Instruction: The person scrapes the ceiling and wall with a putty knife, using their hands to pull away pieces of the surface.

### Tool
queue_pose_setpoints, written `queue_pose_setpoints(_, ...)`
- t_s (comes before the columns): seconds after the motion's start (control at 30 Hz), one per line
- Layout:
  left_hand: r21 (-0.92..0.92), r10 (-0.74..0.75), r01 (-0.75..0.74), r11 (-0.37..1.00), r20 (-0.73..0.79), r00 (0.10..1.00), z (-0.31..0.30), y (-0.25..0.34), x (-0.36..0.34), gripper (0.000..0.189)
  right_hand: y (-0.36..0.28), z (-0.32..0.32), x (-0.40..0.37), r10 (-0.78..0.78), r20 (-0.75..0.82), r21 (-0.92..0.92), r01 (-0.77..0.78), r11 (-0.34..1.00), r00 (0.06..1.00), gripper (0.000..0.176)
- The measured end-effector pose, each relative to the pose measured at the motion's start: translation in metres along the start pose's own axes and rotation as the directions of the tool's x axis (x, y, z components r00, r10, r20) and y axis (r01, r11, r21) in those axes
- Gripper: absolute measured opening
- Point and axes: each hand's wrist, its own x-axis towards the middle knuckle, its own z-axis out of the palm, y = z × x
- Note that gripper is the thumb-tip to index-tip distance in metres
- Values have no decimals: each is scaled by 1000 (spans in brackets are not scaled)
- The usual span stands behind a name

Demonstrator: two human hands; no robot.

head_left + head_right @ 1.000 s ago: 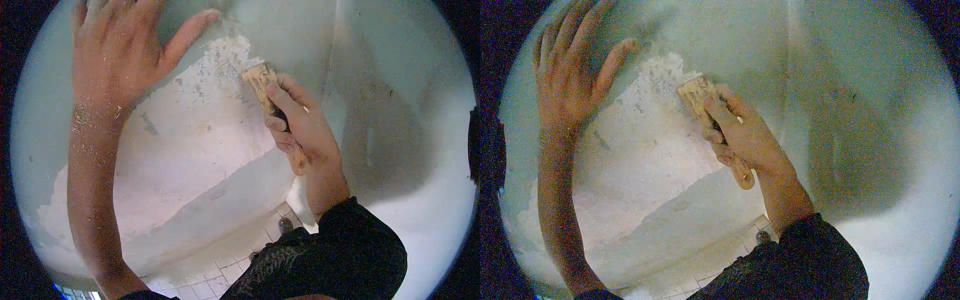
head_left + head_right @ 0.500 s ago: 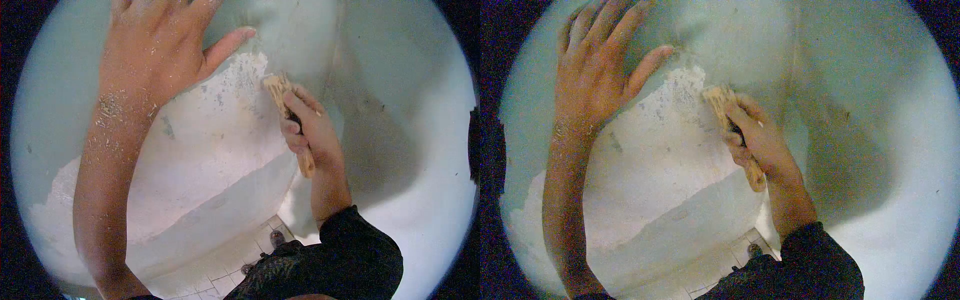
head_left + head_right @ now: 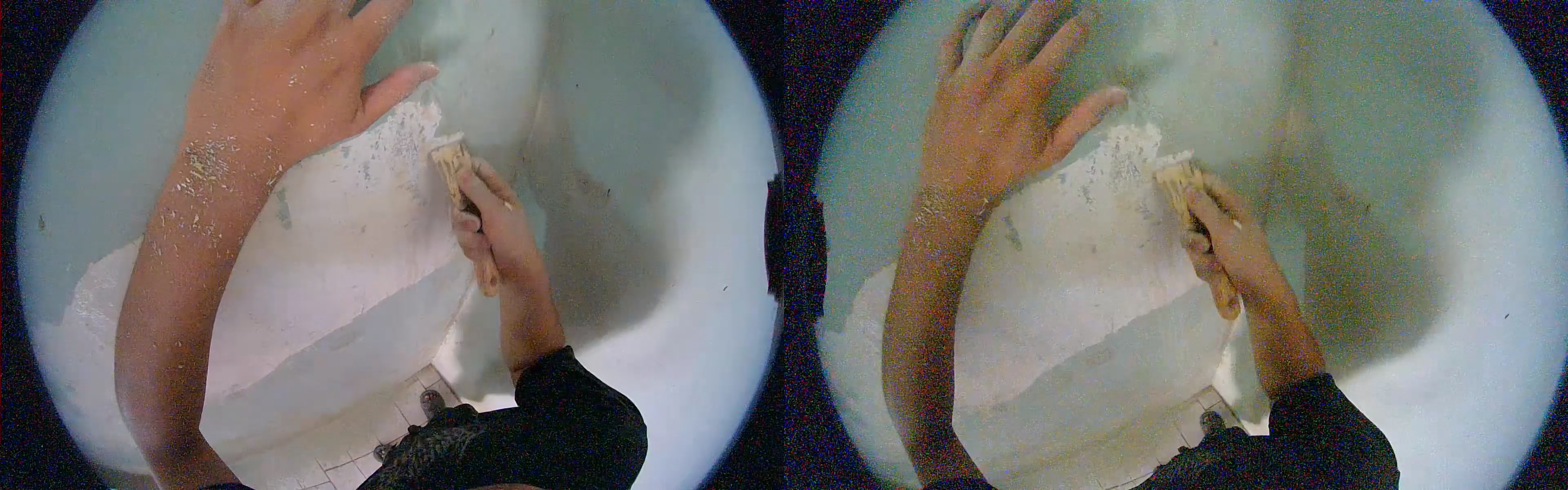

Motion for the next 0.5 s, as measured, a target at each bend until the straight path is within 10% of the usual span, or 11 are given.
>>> queue_pose_setpoints(0.5,-26,-44,41,999,-125,991,11,2,-1,50,-21,0,-10,-93,-26,23,94,995,995,13)
